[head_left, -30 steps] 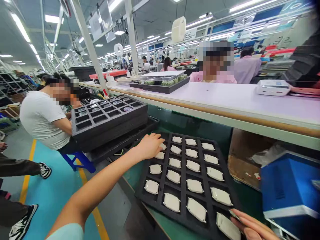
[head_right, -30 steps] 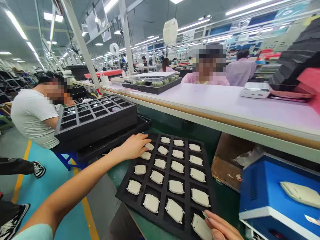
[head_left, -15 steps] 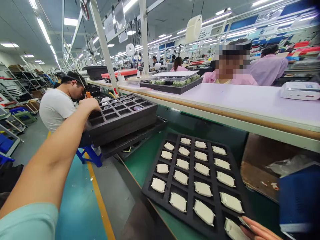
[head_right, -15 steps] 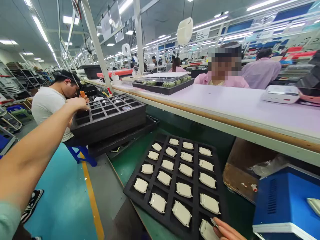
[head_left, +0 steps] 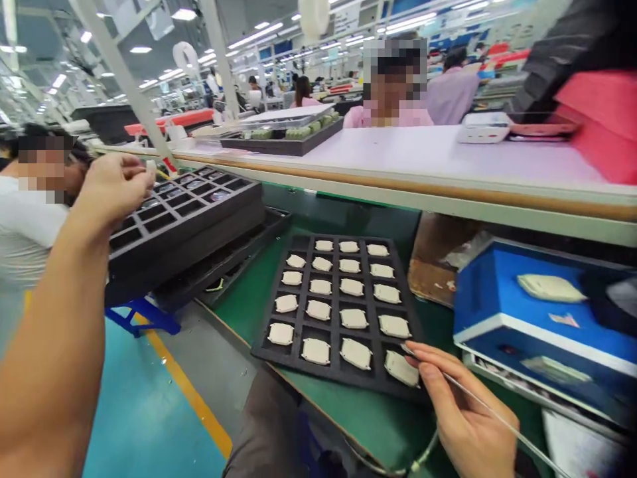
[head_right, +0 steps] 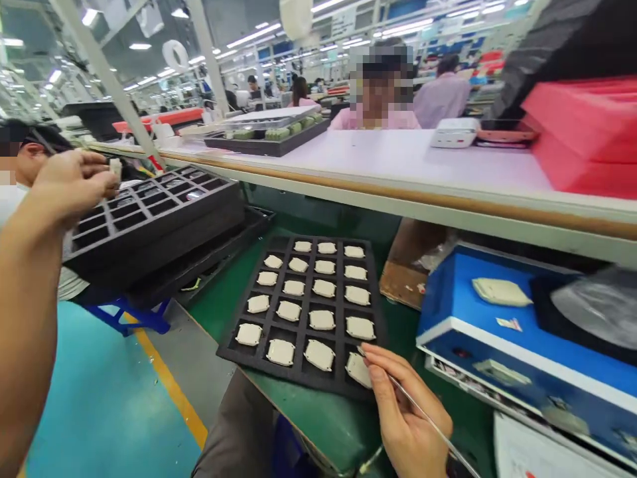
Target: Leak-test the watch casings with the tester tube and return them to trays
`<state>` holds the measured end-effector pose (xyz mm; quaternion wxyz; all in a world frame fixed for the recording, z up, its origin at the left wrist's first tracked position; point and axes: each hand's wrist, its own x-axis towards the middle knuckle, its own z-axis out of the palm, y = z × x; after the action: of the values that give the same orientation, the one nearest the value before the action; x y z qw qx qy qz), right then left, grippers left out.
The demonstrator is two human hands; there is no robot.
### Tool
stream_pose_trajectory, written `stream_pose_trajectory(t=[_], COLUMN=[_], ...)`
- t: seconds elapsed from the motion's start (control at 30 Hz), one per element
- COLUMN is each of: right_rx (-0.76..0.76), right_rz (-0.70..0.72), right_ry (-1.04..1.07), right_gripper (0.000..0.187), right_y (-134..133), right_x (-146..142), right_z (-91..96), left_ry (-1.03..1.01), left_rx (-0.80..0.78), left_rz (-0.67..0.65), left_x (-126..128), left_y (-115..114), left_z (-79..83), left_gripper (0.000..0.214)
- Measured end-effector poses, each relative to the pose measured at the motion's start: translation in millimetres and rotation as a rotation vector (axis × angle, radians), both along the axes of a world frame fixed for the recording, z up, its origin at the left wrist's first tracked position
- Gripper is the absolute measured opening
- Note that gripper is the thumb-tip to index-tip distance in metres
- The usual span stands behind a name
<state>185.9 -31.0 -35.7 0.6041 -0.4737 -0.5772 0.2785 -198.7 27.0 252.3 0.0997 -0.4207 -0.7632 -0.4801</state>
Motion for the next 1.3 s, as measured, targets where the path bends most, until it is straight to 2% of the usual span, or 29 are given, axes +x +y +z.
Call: stream_pose_trajectory(t=[0.03,0.1,0.2,0.23,0.3,0.37,0.47,0.63,0.87,1.3], right_rx=[0.020,0.048,0.087,0.097,0.113,0.131,0.165,0.194,0.186,0.193], right_rz=[0.016,0.032,0.022,0.017,0.002,-0.010,-0.001,0.064,0.073,0.058], right_ry=[0.003,0.013,0.030,0.041,0.076,0.098,0.091,0.087,0.098,0.079], right_gripper=[0.016,0.013,0.014,0.015,0.016,0.018,0.021,0.026,0.028,0.024], right_y=[1,4,9,11,13,15,17,18,18,19], right_x=[-1,-1,0,0,1,1,1,3,3,4], right_z=[1.3,3.2,6.8,8.3,11.4,14.6,19.4,22.3,19.1,20.8], left_ry=[-0.111,-0.330,-0.637,-0.932,-1.266,-1.339,-1.195,-1.038,-1.047,-1.051], left_rx=[-0.040,-0.114,-0.242,-0.263,-0.293,-0.294,-0.274,-0.262,-0.246,-0.246], left_rz=[-0.170,-0.520,-0.888,-0.994,-1.078,-1.072,-1.038,-1.014,-1.026,-1.023], left_x=[18,65,143,165,199,219,231,236,240,241], left_y=[2,0,-9,-12,-14,-14,-16,-22,-22,-23], left_z=[-20.2,-74.0,-159.3,-181.7,-213.4,-230.3,-240.6,-243.0,-240.0,-241.0], left_gripper=[0.035,0.035,0.040,0.042,0.043,0.045,0.045,0.034,0.026,0.027])
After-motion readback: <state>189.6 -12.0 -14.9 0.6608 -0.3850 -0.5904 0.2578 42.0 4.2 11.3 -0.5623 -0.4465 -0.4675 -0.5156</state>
